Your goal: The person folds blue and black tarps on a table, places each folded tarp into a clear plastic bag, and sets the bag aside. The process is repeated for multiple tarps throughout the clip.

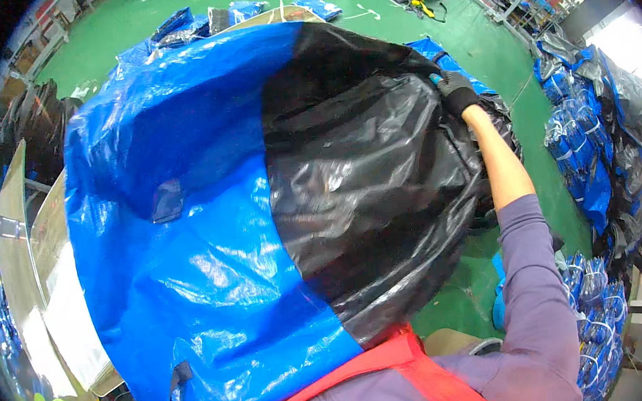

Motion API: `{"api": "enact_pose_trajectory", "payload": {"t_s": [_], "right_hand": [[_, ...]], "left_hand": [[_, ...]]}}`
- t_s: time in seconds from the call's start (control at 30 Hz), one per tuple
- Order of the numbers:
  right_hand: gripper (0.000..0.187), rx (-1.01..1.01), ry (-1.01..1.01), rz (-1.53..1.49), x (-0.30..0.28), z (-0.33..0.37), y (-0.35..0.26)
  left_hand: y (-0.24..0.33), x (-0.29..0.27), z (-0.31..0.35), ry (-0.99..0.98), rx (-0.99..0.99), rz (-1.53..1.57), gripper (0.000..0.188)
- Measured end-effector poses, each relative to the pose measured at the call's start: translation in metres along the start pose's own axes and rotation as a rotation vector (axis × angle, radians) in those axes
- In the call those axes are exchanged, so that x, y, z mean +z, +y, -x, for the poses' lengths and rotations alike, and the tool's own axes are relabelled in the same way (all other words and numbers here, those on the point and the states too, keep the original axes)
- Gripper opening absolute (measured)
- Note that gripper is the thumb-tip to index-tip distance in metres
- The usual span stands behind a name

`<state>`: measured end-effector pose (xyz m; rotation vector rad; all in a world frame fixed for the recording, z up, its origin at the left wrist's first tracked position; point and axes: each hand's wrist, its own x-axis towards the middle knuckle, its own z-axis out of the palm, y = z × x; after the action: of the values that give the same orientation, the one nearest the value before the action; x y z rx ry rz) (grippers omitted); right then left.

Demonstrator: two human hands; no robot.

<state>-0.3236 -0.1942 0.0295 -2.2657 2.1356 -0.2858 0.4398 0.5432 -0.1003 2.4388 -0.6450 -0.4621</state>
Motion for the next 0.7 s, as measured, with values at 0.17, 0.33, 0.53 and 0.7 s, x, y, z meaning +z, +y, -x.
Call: {"api": "enact_pose_trajectory", "payload": {"t_s": [0.17, 0.33, 0.53, 0.7], "right_hand": [[0.059, -0.13, -0.2, 0.084, -0.024, 0.008, -0.045], [0.075, -0.603, 0.41, -0.018, -0.068, 0.012, -0.168], [0.058, -0.39, 0.189, -0.2, -0.027, -0.089, -0.233], [0.084, -0.683, 0.143, -0.261, -0.055, -0.096, -0.231]], "left_hand": [[0.076, -0.045, 0.0, 0.106, 0.183, -0.403, 0.043], [0.364, 0.104, 0.104, -0.504, 1.105, -0.612, 0.037], [0.433, 0.298, 0.152, -1.009, 1.647, -0.259, 0.06], [0.441, 0.282, 0.15, -0.91, 1.584, -0.142, 0.048]]}}
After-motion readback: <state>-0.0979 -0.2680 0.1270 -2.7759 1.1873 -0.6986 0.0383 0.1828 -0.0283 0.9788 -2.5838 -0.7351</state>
